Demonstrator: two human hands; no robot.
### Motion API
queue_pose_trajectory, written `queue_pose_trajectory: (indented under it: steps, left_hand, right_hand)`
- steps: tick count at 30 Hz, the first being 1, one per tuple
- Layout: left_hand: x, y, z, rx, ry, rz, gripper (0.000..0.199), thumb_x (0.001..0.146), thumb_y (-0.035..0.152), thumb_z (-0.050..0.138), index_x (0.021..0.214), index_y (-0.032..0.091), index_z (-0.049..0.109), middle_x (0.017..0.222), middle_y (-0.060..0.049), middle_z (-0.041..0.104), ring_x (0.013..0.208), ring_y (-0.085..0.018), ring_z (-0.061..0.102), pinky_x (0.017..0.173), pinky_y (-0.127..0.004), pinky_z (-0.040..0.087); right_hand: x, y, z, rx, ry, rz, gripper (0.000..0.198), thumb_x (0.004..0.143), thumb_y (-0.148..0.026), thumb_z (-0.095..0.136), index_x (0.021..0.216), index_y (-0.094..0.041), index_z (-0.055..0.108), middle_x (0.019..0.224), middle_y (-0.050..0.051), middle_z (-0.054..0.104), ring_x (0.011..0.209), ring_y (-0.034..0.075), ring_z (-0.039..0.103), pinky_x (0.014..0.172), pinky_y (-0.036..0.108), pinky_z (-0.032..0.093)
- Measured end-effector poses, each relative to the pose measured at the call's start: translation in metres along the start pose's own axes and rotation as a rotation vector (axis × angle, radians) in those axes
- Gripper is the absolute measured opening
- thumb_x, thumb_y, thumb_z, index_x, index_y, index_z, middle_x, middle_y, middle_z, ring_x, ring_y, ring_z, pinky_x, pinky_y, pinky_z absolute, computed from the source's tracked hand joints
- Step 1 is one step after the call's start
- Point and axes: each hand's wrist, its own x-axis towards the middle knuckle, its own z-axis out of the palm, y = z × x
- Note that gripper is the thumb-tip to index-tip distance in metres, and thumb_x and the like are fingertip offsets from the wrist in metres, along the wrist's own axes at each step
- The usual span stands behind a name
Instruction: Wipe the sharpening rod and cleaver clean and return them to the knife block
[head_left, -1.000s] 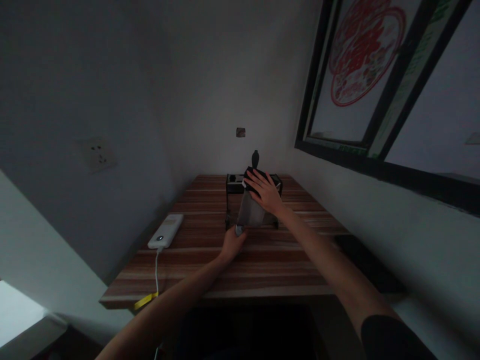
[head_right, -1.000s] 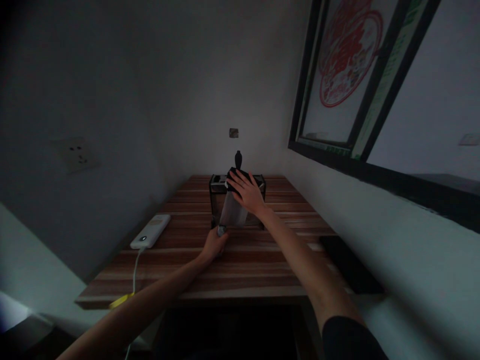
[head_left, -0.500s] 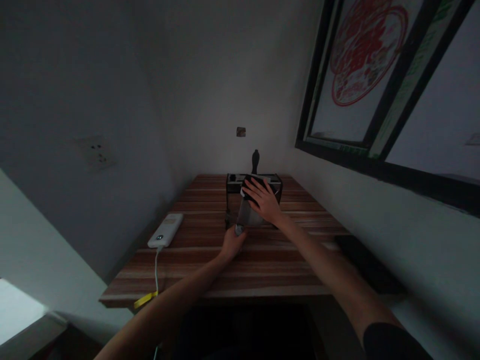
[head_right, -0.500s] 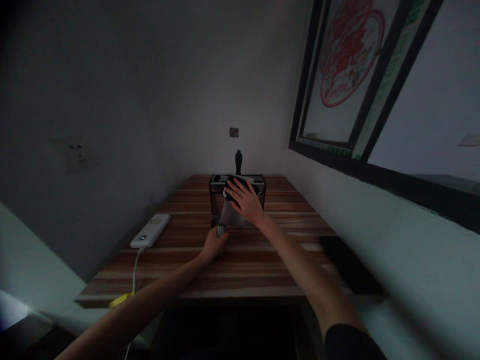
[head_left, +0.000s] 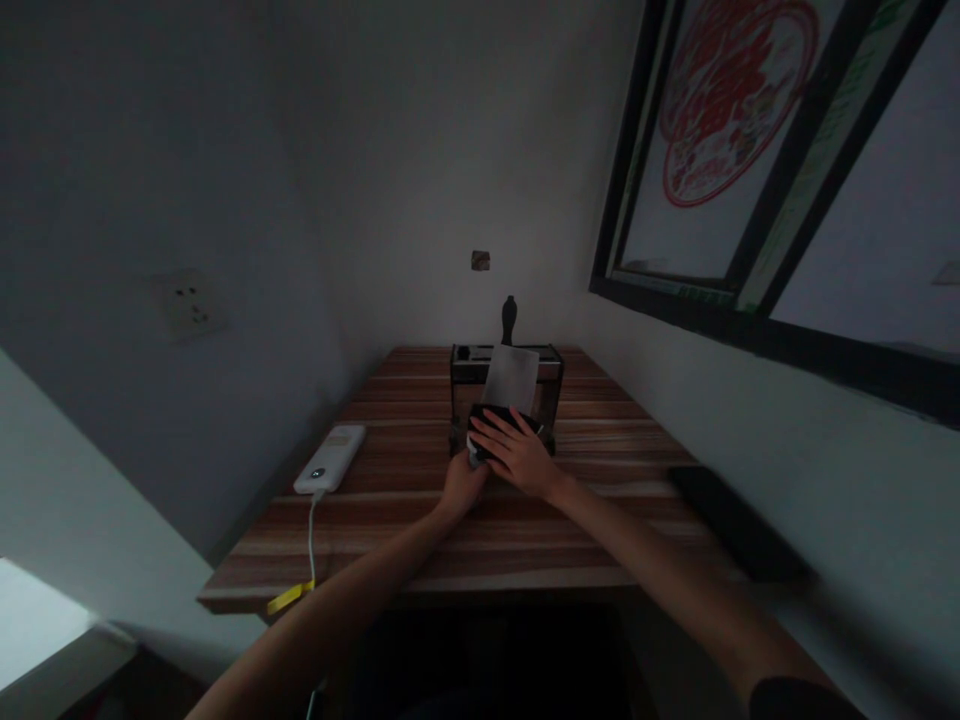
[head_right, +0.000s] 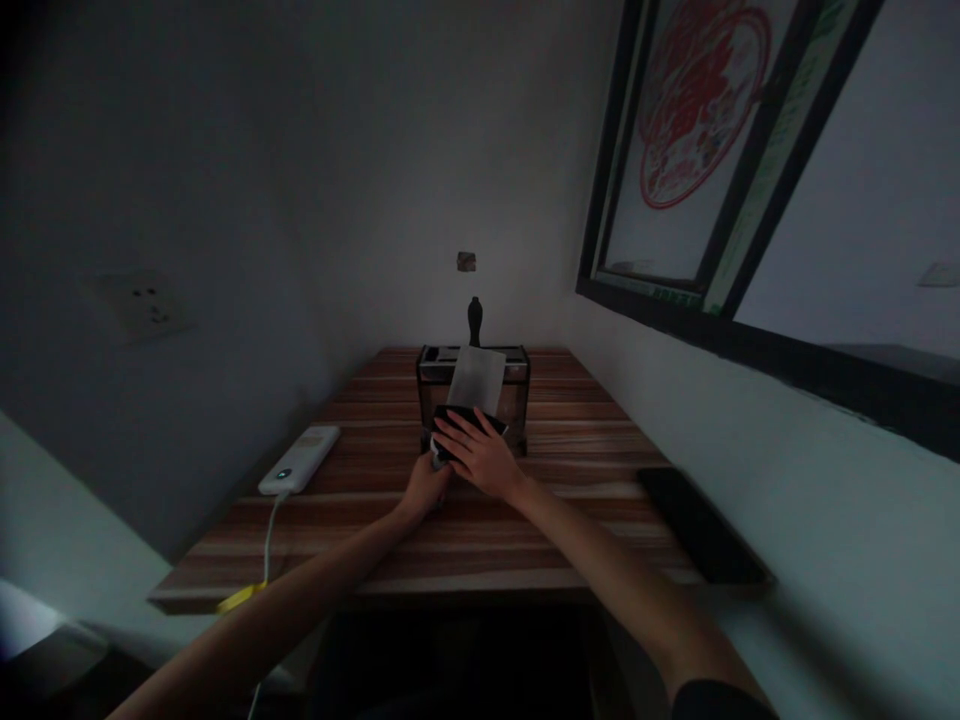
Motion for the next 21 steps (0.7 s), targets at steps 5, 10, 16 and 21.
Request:
queue_pose_trajectory:
  steps: [5,10,16,21]
  left_hand:
    - [-0.001,-0.002,-0.001,-0.044,-0.015,0.037,0.009,0.061,0.016,0.055,0.069,0.013,0.058,0.060,-0.003,0.063,0.055,-0.014,0.055,0.052,-0.023,0.044]
    - [0.000,-0.003,0.000,-0.066,-0.008,0.061,0.018,0.060,0.018,0.059,0.077,0.012,0.061,0.076,-0.008,0.069,0.071,-0.019,0.061,0.063,-0.026,0.047]
    - [0.003,-0.005,-0.001,-0.059,-0.010,0.068,0.014,0.063,0.017,0.058,0.075,0.012,0.062,0.074,-0.008,0.070,0.070,-0.019,0.061,0.064,-0.026,0.048]
    - [0.001,-0.005,-0.001,-0.052,-0.017,0.074,0.013,0.063,0.018,0.058,0.074,0.012,0.060,0.069,-0.006,0.068,0.062,-0.016,0.059,0.060,-0.024,0.047]
  right_hand:
    - [-0.012,-0.015,0.009,0.038,-0.012,0.002,0.050,0.091,-0.027,0.040,0.140,-0.021,0.030,0.144,0.003,0.035,0.137,0.020,0.020,0.111,0.050,0.014]
    - [-0.013,-0.017,0.010,0.050,-0.006,0.009,0.051,0.090,-0.026,0.041,0.140,-0.022,0.030,0.143,0.003,0.037,0.137,0.019,0.020,0.111,0.050,0.017]
    - [-0.013,-0.018,0.009,0.047,-0.005,0.015,0.050,0.091,-0.027,0.041,0.139,-0.023,0.031,0.143,0.003,0.037,0.137,0.019,0.020,0.111,0.050,0.017]
    - [-0.013,-0.016,0.008,0.049,-0.015,0.005,0.048,0.092,-0.027,0.038,0.139,-0.022,0.031,0.144,0.002,0.035,0.137,0.019,0.019,0.112,0.049,0.015]
